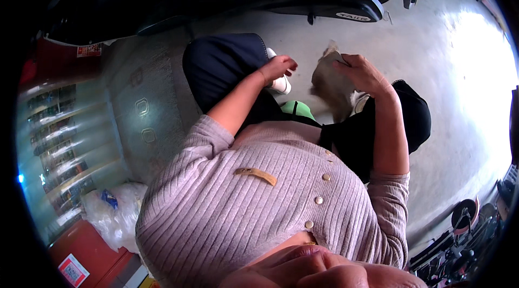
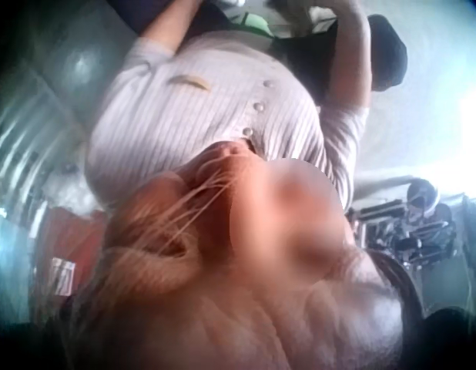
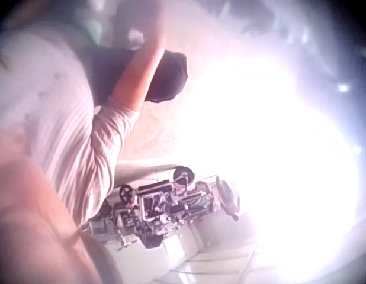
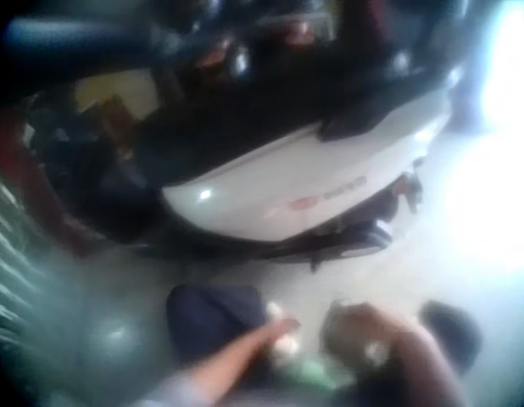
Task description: The person sits on a small stool and wipes the body panels of a white electric scooter with a cloth. They clean the side panels, the area around the seat, and the front section near the handlebars.
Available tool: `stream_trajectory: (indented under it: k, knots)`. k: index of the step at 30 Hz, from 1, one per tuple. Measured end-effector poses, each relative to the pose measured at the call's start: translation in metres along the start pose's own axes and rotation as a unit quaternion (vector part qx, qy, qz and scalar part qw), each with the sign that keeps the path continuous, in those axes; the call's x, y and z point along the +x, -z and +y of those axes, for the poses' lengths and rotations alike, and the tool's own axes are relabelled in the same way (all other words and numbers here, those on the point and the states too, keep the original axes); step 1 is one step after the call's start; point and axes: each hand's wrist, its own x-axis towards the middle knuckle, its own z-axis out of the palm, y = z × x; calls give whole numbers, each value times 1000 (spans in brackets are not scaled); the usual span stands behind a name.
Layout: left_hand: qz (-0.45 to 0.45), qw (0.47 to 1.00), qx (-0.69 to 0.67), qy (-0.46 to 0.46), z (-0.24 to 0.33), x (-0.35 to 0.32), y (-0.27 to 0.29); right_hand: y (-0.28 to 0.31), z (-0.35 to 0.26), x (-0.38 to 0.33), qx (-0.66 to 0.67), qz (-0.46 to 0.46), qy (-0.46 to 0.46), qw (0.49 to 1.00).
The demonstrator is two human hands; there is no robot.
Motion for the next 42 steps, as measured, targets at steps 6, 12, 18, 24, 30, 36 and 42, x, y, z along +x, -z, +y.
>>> stream_trajectory:
  k: [6, 12, 18, 24, 30, 36, 42]
  knots:
    - [-4, 978, -89, -186, 15, -17, -66, -32, -17, -7, 85, -161, 128, 975]
    - [225, 636, 571, -468, 122, -28, -35, -38, -16, -5, -12, -200, 188, 961]
    - [331, 666, 608, -277, 140, -43, 35, -14, -9, -7, -31, -42, 128, 990]
    - [299, 560, 767, -93, 138, -6, 80, -21, -11, -7, -103, -129, 133, 977]
    - [318, 547, 742, -221, 120, 26, 72, -22, -10, 1, -117, -92, 118, 982]
    - [383, 640, 619, -245, 103, 30, 90, -18, 0, 16, -130, -101, 103, 981]
    - [406, 693, 596, 7, 82, 17, 167, -18, -10, 21, -131, -97, 116, 980]
